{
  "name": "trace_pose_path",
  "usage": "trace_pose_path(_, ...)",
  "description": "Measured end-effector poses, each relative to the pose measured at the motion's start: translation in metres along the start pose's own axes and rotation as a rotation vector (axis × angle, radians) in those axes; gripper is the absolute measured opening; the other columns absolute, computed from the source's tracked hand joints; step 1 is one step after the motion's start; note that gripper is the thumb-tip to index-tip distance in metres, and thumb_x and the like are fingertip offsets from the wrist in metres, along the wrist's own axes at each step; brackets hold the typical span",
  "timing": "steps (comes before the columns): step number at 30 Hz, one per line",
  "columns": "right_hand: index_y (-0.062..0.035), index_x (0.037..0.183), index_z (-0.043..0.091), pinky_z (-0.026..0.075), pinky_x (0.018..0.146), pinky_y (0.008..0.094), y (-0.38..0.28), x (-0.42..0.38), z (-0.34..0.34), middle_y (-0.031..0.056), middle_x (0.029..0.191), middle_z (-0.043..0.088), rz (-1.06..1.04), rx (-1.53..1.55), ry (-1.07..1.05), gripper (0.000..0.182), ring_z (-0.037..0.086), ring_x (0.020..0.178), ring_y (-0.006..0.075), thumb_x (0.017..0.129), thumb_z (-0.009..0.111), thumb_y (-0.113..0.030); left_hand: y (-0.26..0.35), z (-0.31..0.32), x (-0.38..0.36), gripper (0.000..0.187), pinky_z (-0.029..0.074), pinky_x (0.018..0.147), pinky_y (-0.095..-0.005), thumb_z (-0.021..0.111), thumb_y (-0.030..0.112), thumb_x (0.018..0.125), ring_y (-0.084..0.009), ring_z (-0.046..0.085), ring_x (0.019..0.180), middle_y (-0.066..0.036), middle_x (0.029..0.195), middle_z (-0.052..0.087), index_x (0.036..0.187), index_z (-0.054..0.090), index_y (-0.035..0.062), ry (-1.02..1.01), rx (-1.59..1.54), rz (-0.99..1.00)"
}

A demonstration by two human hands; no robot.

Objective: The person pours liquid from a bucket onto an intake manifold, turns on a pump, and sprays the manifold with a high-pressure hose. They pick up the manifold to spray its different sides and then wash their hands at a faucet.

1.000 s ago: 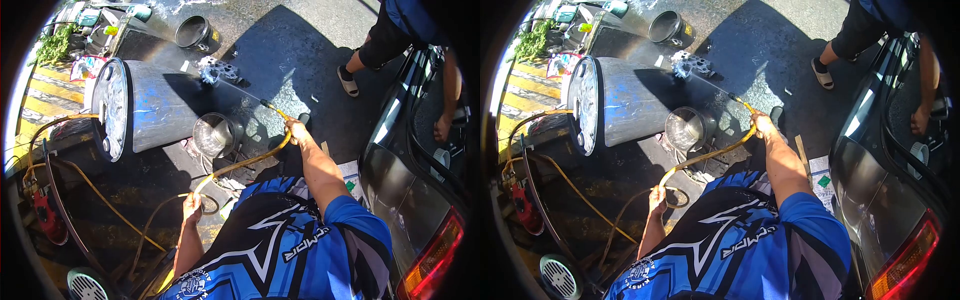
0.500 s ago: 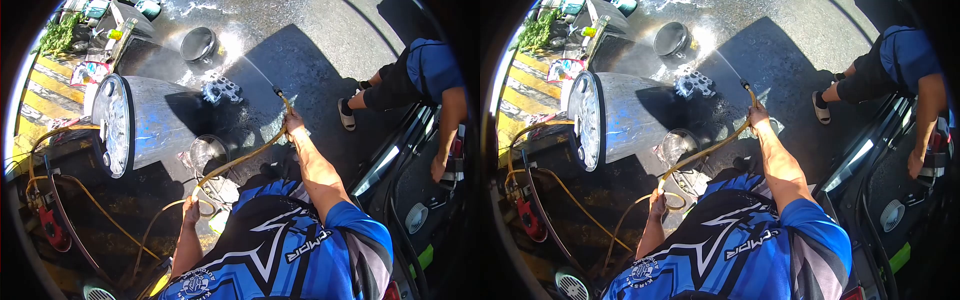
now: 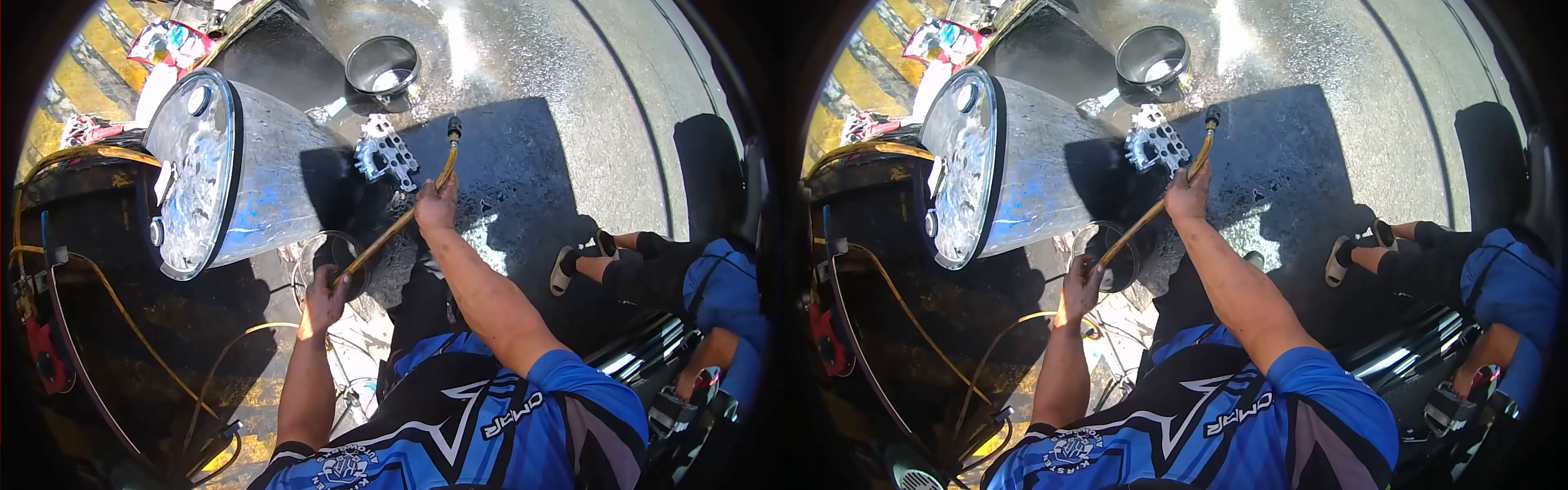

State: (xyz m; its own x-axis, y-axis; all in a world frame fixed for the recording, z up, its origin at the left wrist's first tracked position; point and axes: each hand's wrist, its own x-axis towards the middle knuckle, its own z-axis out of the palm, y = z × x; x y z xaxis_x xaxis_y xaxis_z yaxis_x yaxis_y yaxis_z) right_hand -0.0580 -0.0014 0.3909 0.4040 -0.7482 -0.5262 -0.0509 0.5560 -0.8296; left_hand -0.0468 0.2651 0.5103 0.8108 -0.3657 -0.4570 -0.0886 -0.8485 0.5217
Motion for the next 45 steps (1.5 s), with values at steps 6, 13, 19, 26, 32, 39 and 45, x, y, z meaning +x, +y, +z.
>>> trace_pose_path(6, -0.0069, 0.151, 0.017, 0.049, 0.058, 0.0272, 0.054, 0.046, 0.066, 0.0091, 0.097, 0.054, -0.110, -0.146, -0.058, 0.062, 0.055, 0.067, 0.0125, 0.098, 0.050, -0.005, 0.043, 0.022, 0.137, 0.031, 0.052, 0.069, -0.0466, 0.051, 0.032, 0.101, -0.0414, 0.067, 0.080, -0.022, 0.086, 0.068, 0.116, 0.059, 0.0059, -0.121, 0.057, 0.167)
trace_pose_path(13, -0.0162, 0.130, 0.041, 0.045, 0.050, 0.0331, 0.017, 0.111, 0.096, 0.0018, 0.068, 0.046, 0.334, 0.168, 0.058, 0.028, 0.047, 0.053, 0.0138, 0.102, 0.049, -0.018, 0.008, 0.054, 0.208, 0.030, 0.053, 0.070, -0.0500, 0.050, 0.035, 0.101, -0.0415, 0.066, 0.083, -0.021, 0.089, 0.068, 0.110, 0.063, 0.0088, -0.194, 0.014, 0.211)
trace_pose_path(19, -0.0130, 0.094, 0.055, 0.034, 0.044, 0.0323, 0.027, 0.181, 0.097, -0.0007, 0.059, 0.040, 0.444, 0.200, 0.121, 0.026, 0.038, 0.047, 0.0142, 0.104, 0.046, -0.036, -0.014, 0.088, 0.287, 0.043, 0.051, 0.077, -0.0393, 0.057, 0.043, 0.097, -0.0308, 0.069, 0.086, -0.017, 0.095, 0.070, 0.112, 0.064, 0.0036, -0.307, -0.493, -0.102)
trace_pose_path(26, -0.0128, 0.094, 0.055, 0.035, 0.043, 0.0310, 0.083, 0.219, 0.071, -0.0004, 0.057, 0.040, 0.585, 0.204, 0.146, 0.027, 0.040, 0.045, 0.0144, 0.104, 0.046, -0.036, -0.187, 0.230, 0.487, 0.078, 0.042, 0.102, -0.0399, 0.053, 0.065, 0.090, -0.0365, 0.056, 0.121, -0.028, 0.125, 0.060, 0.126, 0.058, -0.0046, -0.072, -0.268, -0.691)
trace_pose_path(32, -0.0111, 0.096, 0.056, 0.036, 0.043, 0.0309, 0.078, 0.249, 0.027, -0.0002, 0.058, 0.041, 0.572, 0.119, 0.153, 0.027, 0.040, 0.044, 0.0138, 0.104, 0.048, -0.035, -0.227, 0.288, 0.569, 0.110, 0.029, 0.116, -0.0377, 0.055, 0.074, 0.082, -0.0380, 0.039, 0.140, -0.030, 0.149, 0.039, 0.148, 0.028, -0.0102, -0.048, -0.108, -0.677)
trace_pose_path(39, -0.0110, 0.101, 0.058, 0.039, 0.041, 0.0304, 0.101, 0.272, -0.016, -0.0002, 0.057, 0.042, 0.567, 0.080, 0.139, 0.026, 0.043, 0.043, 0.0145, 0.101, 0.053, -0.036, -0.224, 0.306, 0.591, 0.104, 0.036, 0.111, -0.0388, 0.080, 0.056, 0.069, -0.0387, 0.048, 0.131, -0.030, 0.141, 0.049, 0.138, 0.042, -0.0109, 0.176, -0.387, -0.810)
trace_pose_path(45, -0.0120, 0.100, 0.058, 0.040, 0.041, 0.0307, 0.100, 0.264, -0.012, -0.0006, 0.056, 0.042, 0.614, 0.073, 0.137, 0.027, 0.044, 0.043, 0.0144, 0.101, 0.054, -0.039, -0.207, 0.308, 0.615, 0.094, 0.039, 0.108, -0.0403, 0.079, 0.057, 0.071, -0.0398, 0.052, 0.126, -0.027, 0.140, 0.051, 0.133, 0.049, -0.0077, 0.257, -0.398, -0.662)
